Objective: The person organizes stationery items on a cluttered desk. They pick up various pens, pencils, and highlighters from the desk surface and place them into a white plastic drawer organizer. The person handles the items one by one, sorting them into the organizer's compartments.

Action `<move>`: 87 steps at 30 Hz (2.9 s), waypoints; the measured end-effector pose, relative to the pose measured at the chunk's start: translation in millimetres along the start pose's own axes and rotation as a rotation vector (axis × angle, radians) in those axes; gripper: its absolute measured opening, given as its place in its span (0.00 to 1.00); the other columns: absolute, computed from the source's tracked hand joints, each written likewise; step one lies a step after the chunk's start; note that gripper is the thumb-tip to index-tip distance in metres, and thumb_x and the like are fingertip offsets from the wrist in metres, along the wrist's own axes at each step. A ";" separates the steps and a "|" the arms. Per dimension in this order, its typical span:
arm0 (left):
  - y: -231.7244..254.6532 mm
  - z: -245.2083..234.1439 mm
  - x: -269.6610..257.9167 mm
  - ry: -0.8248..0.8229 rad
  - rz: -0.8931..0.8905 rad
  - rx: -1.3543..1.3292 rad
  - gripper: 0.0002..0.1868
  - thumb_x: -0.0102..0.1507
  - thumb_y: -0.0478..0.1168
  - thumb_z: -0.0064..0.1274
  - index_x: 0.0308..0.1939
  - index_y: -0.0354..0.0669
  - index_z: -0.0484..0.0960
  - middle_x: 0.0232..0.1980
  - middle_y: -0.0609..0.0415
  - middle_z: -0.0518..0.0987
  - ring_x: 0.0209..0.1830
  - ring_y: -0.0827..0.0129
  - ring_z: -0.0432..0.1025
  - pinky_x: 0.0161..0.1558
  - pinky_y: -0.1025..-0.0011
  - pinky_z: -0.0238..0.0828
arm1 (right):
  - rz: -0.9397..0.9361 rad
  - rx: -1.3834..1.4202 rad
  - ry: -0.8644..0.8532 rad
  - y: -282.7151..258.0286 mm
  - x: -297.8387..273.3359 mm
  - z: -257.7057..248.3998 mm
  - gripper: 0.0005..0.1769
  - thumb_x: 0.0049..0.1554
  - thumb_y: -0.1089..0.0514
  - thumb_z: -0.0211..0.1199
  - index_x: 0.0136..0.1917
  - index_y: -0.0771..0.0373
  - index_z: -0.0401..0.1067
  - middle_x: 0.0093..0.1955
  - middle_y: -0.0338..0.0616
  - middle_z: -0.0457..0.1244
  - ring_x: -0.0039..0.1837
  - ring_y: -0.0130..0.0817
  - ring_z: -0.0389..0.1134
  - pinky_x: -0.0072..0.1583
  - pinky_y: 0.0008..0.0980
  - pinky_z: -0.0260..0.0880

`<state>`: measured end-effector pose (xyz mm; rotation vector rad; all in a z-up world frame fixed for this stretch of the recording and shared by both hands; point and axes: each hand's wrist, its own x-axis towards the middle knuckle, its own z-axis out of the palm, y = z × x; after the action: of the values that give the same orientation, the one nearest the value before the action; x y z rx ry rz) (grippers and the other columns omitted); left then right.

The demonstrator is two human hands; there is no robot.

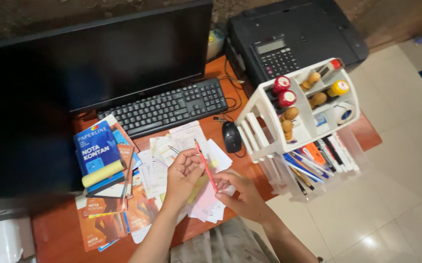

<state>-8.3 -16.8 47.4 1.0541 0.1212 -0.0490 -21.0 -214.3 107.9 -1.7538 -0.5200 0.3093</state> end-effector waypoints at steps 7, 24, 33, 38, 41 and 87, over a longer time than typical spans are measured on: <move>7.6 40.6 -6.5 -0.092 -0.002 -0.052 0.19 0.64 0.26 0.51 0.59 0.33 0.71 0.45 0.52 0.79 0.44 0.74 0.75 0.47 0.75 0.74 | -0.004 -0.011 0.030 -8.0 -23.8 -26.7 0.21 0.53 0.69 0.65 0.61 0.68 0.72 0.57 0.45 0.65 0.55 0.29 0.70 0.57 0.28 0.72; -55.5 154.6 -25.6 -0.134 0.079 -0.056 0.19 0.65 0.25 0.52 0.60 0.32 0.71 0.47 0.53 0.78 0.43 0.75 0.73 0.43 0.75 0.73 | -0.086 -0.080 0.008 -2.6 -79.4 -136.6 0.19 0.53 0.71 0.64 0.60 0.69 0.74 0.56 0.44 0.66 0.54 0.30 0.70 0.56 0.28 0.72; -83.8 203.5 -41.0 -0.081 0.166 0.210 0.23 0.63 0.27 0.54 0.63 0.32 0.70 0.47 0.56 0.78 0.45 0.78 0.72 0.47 0.77 0.74 | -0.171 -0.153 -0.049 16.9 -97.7 -191.9 0.21 0.51 0.71 0.65 0.60 0.69 0.73 0.58 0.46 0.66 0.57 0.32 0.70 0.59 0.29 0.71; -85.3 219.7 -44.9 -0.085 0.190 0.326 0.25 0.63 0.29 0.56 0.65 0.35 0.71 0.47 0.54 0.79 0.44 0.76 0.73 0.46 0.77 0.74 | -0.072 -0.165 -0.038 22.4 -106.2 -206.1 0.21 0.51 0.72 0.65 0.59 0.67 0.74 0.58 0.45 0.66 0.55 0.31 0.70 0.57 0.29 0.72; -79.4 223.9 -48.1 -0.086 0.187 0.447 0.29 0.61 0.30 0.58 0.67 0.37 0.71 0.50 0.54 0.79 0.46 0.73 0.74 0.47 0.75 0.74 | -0.091 -0.125 -0.016 28.2 -108.4 -208.2 0.21 0.52 0.71 0.66 0.60 0.68 0.74 0.58 0.44 0.66 0.54 0.30 0.71 0.56 0.29 0.73; -89.3 273.1 -63.2 0.418 0.441 0.883 0.13 0.59 0.33 0.60 0.48 0.35 0.82 0.48 0.48 0.82 0.45 0.61 0.79 0.48 0.70 0.75 | -0.168 -0.103 -0.610 51.6 -58.2 -284.2 0.21 0.56 0.65 0.65 0.63 0.66 0.72 0.59 0.46 0.64 0.57 0.38 0.70 0.56 0.34 0.74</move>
<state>-59.0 -299.4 111.3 1.9434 0.2536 0.5673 71.8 -493.5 123.8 -1.6864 -1.1293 0.7154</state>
